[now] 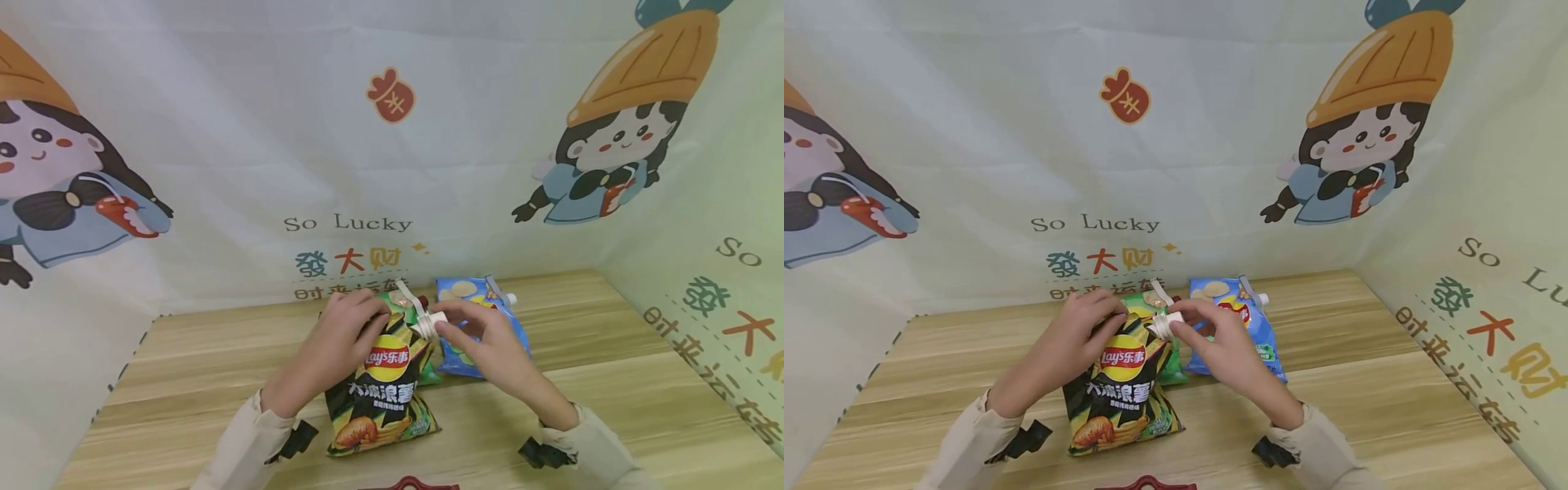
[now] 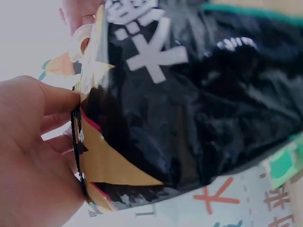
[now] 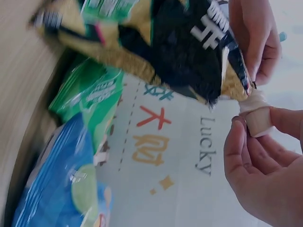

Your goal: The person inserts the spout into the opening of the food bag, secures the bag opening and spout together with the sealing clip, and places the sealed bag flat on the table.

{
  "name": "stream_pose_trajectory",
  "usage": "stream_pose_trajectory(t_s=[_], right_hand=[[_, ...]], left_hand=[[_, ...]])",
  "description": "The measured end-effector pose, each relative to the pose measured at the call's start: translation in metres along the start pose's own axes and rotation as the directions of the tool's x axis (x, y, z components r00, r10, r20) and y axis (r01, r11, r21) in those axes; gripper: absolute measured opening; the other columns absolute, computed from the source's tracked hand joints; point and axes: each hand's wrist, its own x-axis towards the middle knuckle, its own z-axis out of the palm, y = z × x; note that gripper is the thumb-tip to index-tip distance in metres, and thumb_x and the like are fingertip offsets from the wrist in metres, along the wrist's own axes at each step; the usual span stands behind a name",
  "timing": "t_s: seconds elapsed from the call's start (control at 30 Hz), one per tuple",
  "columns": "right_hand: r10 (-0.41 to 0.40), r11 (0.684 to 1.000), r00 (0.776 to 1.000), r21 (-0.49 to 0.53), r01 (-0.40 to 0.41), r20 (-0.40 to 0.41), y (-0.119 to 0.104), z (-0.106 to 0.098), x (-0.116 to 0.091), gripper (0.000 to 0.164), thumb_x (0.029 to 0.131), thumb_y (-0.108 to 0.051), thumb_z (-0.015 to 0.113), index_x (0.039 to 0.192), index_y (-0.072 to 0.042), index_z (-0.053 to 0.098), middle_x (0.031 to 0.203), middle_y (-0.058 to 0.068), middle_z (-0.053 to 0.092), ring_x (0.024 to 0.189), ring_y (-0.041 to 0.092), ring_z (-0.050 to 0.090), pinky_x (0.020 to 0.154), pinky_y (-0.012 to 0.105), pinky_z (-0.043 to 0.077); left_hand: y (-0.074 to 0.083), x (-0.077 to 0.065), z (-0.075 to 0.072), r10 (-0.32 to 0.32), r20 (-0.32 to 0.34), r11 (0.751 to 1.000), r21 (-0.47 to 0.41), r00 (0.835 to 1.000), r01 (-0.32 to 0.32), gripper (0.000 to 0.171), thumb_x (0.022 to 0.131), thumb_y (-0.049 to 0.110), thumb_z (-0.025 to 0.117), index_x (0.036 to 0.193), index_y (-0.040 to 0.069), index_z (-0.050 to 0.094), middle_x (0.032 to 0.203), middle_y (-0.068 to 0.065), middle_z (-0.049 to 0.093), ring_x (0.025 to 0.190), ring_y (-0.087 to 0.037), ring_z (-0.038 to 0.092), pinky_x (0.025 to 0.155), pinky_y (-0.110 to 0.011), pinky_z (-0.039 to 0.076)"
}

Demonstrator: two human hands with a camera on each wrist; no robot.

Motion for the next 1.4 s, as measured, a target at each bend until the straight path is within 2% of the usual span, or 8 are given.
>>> stream_pose_trajectory(t_s=[0.17, 0.5, 0.57, 0.77, 0.9, 1.13, 1.3, 1.4], right_hand=[[0.008, 0.999, 1.0, 0.039, -0.009, 0.018, -0.008, 0.009, 0.002, 0.023, 0.099, -0.021, 0.063, 0.12, -0.015, 0.067, 0.104, -0.004, 0.068, 0.095, 0.015, 0.065, 0.078, 0.032, 0.055], [0.063, 0.996, 0.994, 0.058, -0.069, 0.094, -0.011, 0.019, 0.001, 0.022, 0.098, -0.025, 0.066, 0.118, -0.019, 0.067, 0.104, -0.004, 0.071, 0.095, 0.015, 0.069, 0.086, 0.038, 0.054], [0.053, 0.995, 0.993, 0.076, -0.061, 0.107, -0.011, 0.019, 0.0, 0.022, 0.098, -0.023, 0.065, 0.119, -0.016, 0.067, 0.106, -0.003, 0.072, 0.097, 0.015, 0.07, 0.088, 0.038, 0.054], [0.036, 0.998, 0.992, 0.051, -0.042, 0.118, -0.015, 0.018, -0.001, 0.024, 0.097, -0.024, 0.066, 0.12, -0.015, 0.068, 0.109, -0.003, 0.072, 0.097, 0.012, 0.07, 0.086, 0.035, 0.055], [-0.026, 1.0, 0.994, -0.002, 0.027, 0.109, -0.016, 0.016, -0.002, 0.024, 0.097, -0.022, 0.066, 0.12, -0.014, 0.069, 0.112, -0.001, 0.071, 0.095, 0.011, 0.07, 0.083, 0.031, 0.056], [-0.148, 0.984, 0.984, -0.091, 0.156, 0.096, -0.016, 0.015, -0.003, 0.024, 0.097, -0.018, 0.066, 0.119, -0.011, 0.071, 0.116, 0.005, 0.07, 0.093, 0.01, 0.069, 0.079, 0.027, 0.057], [-0.162, 0.978, 0.98, -0.112, 0.175, 0.114, -0.015, 0.016, -0.003, 0.032, 0.091, -0.017, 0.073, 0.122, -0.009, 0.068, 0.116, 0.002, 0.07, 0.089, 0.007, 0.068, 0.077, 0.029, 0.057], [-0.183, 0.973, 0.975, -0.12, 0.198, 0.124, -0.012, 0.017, -0.003, 0.038, 0.087, -0.013, 0.077, 0.123, -0.007, 0.067, 0.114, 0.003, 0.07, 0.087, 0.007, 0.067, 0.076, 0.031, 0.057]], left_hand=[[0.008, -0.004, -0.011, 0.038, -0.025, 0.999, 0.011, 0.999, -0.038, 0.007, 0.095, 0.011, 0.065, 0.095, 0.011, 0.072, 0.091, 0.003, 0.068, 0.085, -0.014, 0.061, 0.079, -0.036, 0.041], [0.018, -0.014, -0.018, 0.018, -0.032, 0.998, 0.06, 0.999, -0.016, 0.007, 0.095, 0.009, 0.065, 0.094, 0.009, 0.071, 0.093, 0.002, 0.071, 0.09, -0.015, 0.065, 0.078, -0.034, 0.038], [0.019, -0.015, -0.018, 0.003, -0.021, 0.998, 0.067, 1.0, -0.002, 0.009, 0.094, 0.019, 0.066, 0.096, 0.011, 0.07, 0.095, 0.003, 0.069, 0.093, -0.016, 0.063, 0.082, -0.036, 0.036], [0.023, -0.016, -0.013, -0.011, 0.041, 0.993, 0.119, 0.999, 0.006, 0.051, 0.078, 0.054, 0.08, 0.105, 0.012, 0.073, 0.1, 0.003, 0.065, 0.094, -0.018, 0.058, 0.081, -0.038, 0.029], [0.024, -0.016, -0.008, 0.018, 0.035, 0.991, 0.133, 0.999, -0.022, 0.037, 0.078, 0.045, 0.083, 0.098, 0.015, 0.075, 0.092, 0.006, 0.064, 0.086, -0.014, 0.057, 0.077, -0.036, 0.029], [0.021, -0.016, 0.002, 0.063, -0.017, 0.993, 0.103, 0.998, -0.061, 0.018, 0.08, 0.031, 0.084, 0.086, 0.016, 0.076, 0.074, 0.011, 0.05, 0.073, -0.011, 0.044, 0.073, -0.033, 0.026], [0.022, -0.015, 0.004, 0.097, -0.001, 0.993, 0.066, 0.995, -0.096, 0.011, 0.082, 0.023, 0.082, 0.088, 0.016, 0.076, 0.076, 0.011, 0.058, 0.072, -0.008, 0.051, 0.072, -0.03, 0.03], [0.022, -0.015, 0.004, 0.085, 0.037, 0.996, 0.038, 0.996, -0.087, 0.01, 0.085, 0.022, 0.079, 0.091, 0.015, 0.076, 0.082, 0.01, 0.066, 0.074, -0.007, 0.058, 0.071, -0.028, 0.033]])
